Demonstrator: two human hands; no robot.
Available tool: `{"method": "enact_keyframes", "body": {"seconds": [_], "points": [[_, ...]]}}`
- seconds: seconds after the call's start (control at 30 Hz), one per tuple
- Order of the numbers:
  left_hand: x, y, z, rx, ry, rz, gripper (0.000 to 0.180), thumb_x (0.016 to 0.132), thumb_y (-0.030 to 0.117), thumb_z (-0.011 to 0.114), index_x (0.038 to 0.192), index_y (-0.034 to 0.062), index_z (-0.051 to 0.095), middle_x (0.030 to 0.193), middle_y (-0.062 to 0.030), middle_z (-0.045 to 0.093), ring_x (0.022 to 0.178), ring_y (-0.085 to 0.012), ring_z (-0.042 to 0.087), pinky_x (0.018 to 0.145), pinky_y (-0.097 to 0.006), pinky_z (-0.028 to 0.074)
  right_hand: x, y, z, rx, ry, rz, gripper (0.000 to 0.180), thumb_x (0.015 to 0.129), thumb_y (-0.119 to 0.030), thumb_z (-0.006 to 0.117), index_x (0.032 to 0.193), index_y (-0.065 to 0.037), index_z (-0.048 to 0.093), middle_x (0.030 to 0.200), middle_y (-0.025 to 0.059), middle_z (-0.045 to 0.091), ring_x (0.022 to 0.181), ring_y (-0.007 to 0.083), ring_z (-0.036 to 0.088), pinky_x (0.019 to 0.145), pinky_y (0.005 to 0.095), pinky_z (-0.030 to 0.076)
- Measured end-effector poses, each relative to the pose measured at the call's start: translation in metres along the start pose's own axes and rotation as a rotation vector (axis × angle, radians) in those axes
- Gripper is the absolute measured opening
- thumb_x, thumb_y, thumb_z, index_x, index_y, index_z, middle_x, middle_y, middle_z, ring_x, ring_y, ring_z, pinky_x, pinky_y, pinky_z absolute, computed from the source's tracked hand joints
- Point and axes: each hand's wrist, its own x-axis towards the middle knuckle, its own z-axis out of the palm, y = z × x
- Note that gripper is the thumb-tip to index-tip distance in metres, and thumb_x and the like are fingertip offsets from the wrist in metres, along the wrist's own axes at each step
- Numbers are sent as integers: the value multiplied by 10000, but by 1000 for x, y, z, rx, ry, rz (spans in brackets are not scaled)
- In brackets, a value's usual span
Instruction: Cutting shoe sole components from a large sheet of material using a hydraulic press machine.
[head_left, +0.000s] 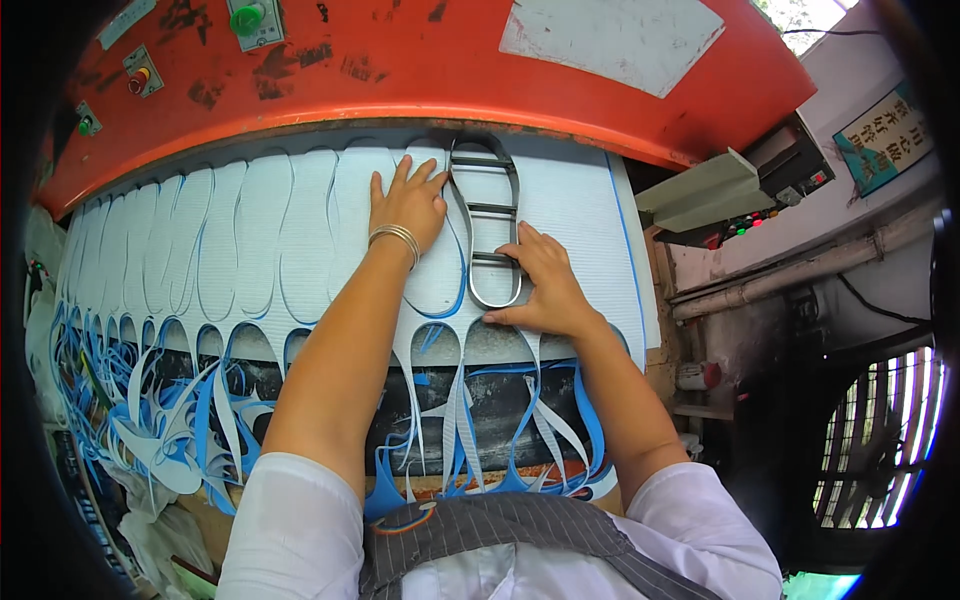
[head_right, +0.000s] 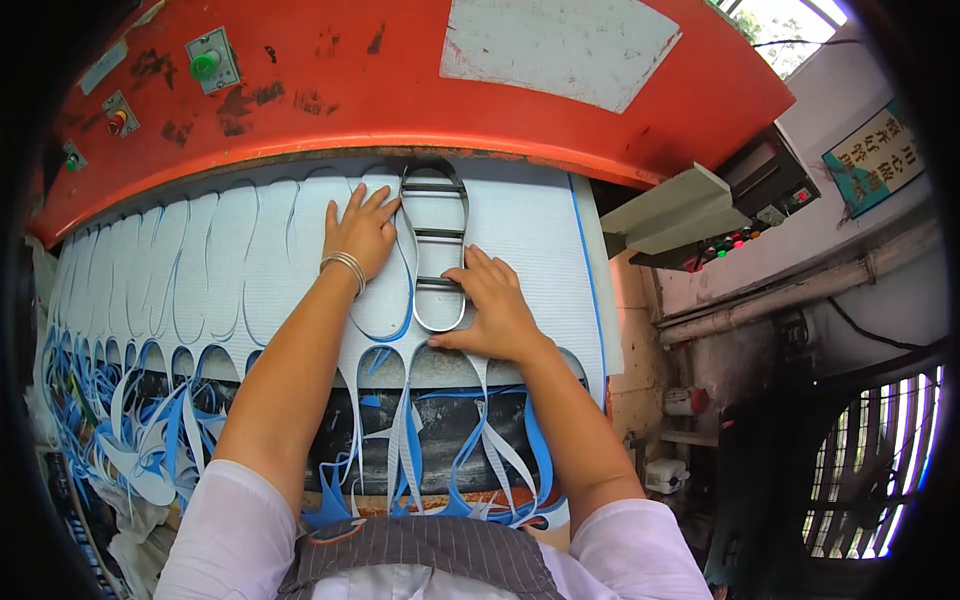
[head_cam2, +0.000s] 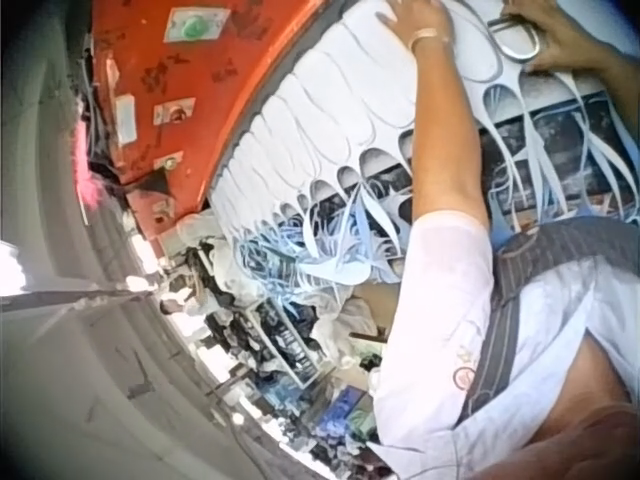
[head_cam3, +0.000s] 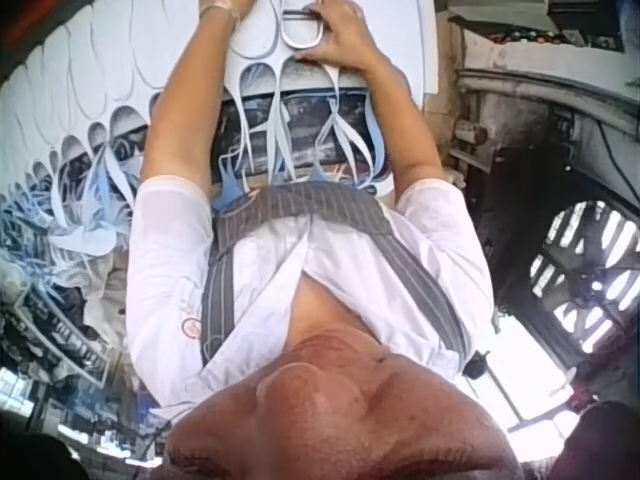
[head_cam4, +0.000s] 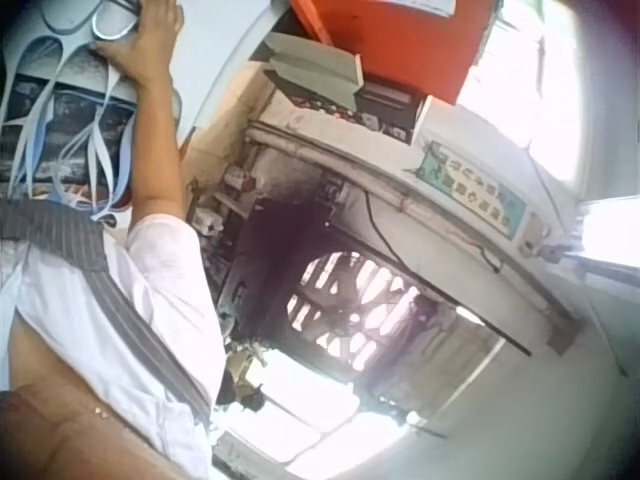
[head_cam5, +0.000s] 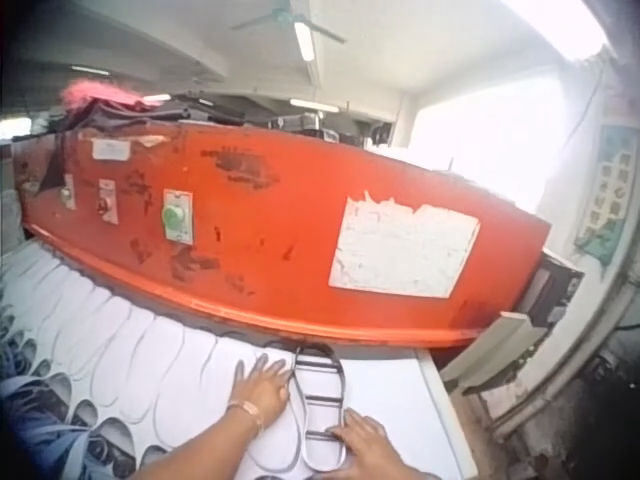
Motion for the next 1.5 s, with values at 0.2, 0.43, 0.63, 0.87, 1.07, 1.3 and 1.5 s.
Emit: {"method": "enact_keyframes", "body": {"seconds": [0.2,0.43,0.63,0.87,1.07,1.3,1.5], "points": [[1,0,1,-22,22,7,436,932,211,435,1358,230,529,1493,30,395,1431,-192,249,1168,-527,133,-1,2,-3,-14,12,-16,828,554,-465,850,1213,-60,553,1368,319,441,1354,423,347,1128,498,225],[9,-16,-27,9,-27,34,442,912,229,462,1347,193,528,1381,-66,525,1300,-273,445,1130,-562,190,3,1,-11,-65,-86,-1,925,585,-487,831,1319,-53,470,1437,315,356,1389,422,287,1136,509,216],[-63,-151,-104,-1041,253,-63,220,860,236,669,907,27,720,812,-96,714,698,-144,665,658,-293,519,-11,-60,-62,-124,162,-139,836,687,-484,790,1343,-65,485,1267,217,540,1230,418,460,1020,496,353],[-91,-375,-214,-617,1284,-513,403,854,122,646,1217,-20,546,1186,-160,609,1062,-233,598,922,-337,475,102,-193,-44,260,127,-114,565,808,-418,727,1213,-75,534,964,139,671,874,304,665,759,390,525],[-130,-544,-313,161,1137,-646,745,842,252,614,1474,22,293,1412,-259,445,1283,-376,464,1059,-402,368,196,-286,-56,227,403,-148,281,872,-283,649,985,-93,474,757,130,663,693,377,654,567,483,494],[-213,-495,-300,-369,690,-329,445,922,186,568,1333,25,514,1204,-147,632,1058,-200,595,923,-346,451,151,-273,-55,343,216,-201,284,874,-282,642,981,-91,461,744,163,636,692,406,626,571,488,478],[-271,-118,-231,-512,232,-79,54,777,85,682,813,49,664,804,-93,670,726,-199,618,658,-334,482,20,-203,-88,184,-662,101,434,817,-491,663,884,-72,572,785,148,650,749,346,645,639,462,480]]}}
